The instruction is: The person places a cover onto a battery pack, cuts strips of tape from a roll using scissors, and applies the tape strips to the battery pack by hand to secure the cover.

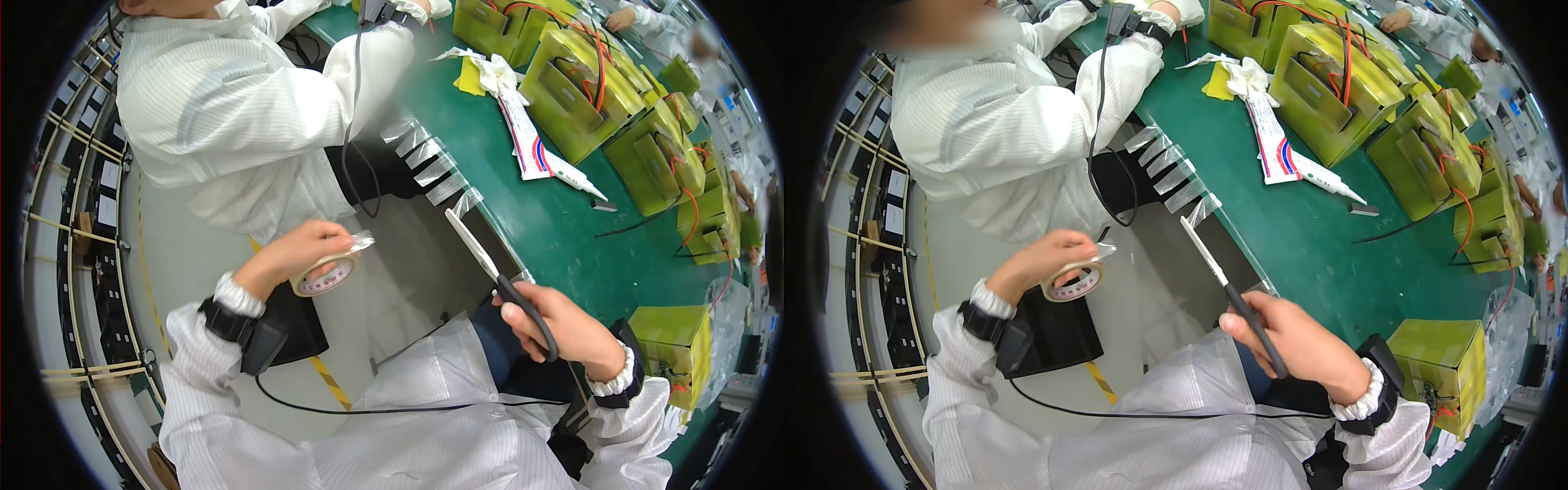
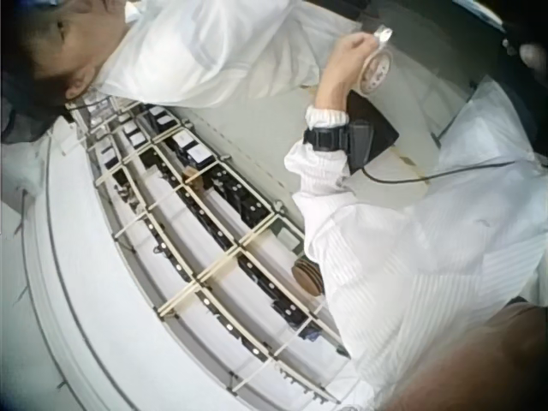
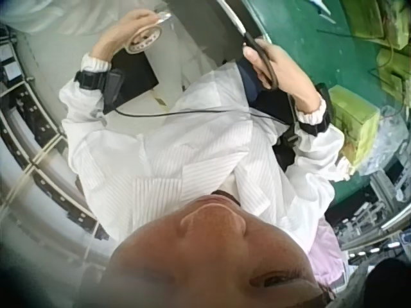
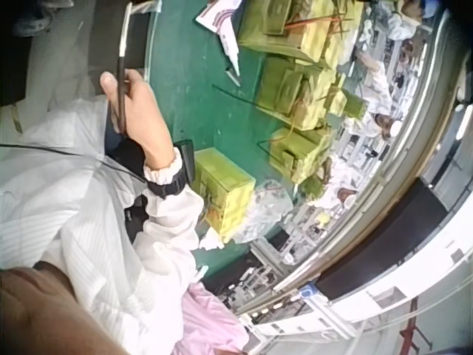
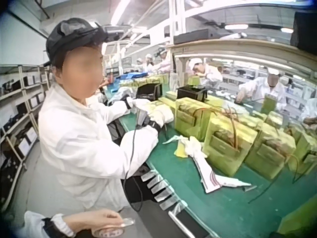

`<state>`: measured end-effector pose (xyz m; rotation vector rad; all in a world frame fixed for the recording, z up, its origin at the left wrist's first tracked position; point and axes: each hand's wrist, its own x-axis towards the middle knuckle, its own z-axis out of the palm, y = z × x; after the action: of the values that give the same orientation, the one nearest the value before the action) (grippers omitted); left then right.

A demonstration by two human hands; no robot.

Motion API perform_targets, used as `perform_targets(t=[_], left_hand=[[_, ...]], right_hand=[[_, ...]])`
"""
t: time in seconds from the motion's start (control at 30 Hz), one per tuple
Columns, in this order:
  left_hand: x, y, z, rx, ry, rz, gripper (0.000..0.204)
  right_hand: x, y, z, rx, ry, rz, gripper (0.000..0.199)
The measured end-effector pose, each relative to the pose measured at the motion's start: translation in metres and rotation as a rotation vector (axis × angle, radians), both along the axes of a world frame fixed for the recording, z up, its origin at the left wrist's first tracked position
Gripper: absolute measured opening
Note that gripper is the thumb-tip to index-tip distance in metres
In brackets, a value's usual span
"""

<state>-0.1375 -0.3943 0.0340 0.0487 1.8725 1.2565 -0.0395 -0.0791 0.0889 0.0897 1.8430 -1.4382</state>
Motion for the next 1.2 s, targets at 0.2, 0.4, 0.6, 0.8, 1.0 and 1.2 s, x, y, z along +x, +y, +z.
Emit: perform_targets(t=[0.2,0.4,0.6,0.8,1.0,1.2], left_hand=[[0.025,0.001,0.015,0.101,-0.021,0.292,0.026],[0.033,0.019,0.009,0.131,0.018,0.284,0.025],[0.024,0.106,0.009,0.325,0.014,0.217,0.027],[0.000,0.141,0.004,0.273,-0.085,0.218,0.033],[-0.011,0.150,-0.009,0.148,-0.048,0.181,0.037],[-0.013,0.140,0.003,-0.057,0.139,-0.109,0.059]], right_hand=[[0.012,-0.017,-0.012,-0.323,0.026,0.387,0.061],[0.047,-0.026,0.000,-0.589,-0.067,0.320,0.063],[0.062,0.024,0.017,-0.471,0.003,-0.231,0.106],[0.092,0.054,0.011,-0.537,0.110,-0.359,0.106],[0.107,0.064,0.005,-0.537,0.110,-0.423,0.107],[0.108,0.067,0.000,-0.541,0.111,-0.414,0.106]])
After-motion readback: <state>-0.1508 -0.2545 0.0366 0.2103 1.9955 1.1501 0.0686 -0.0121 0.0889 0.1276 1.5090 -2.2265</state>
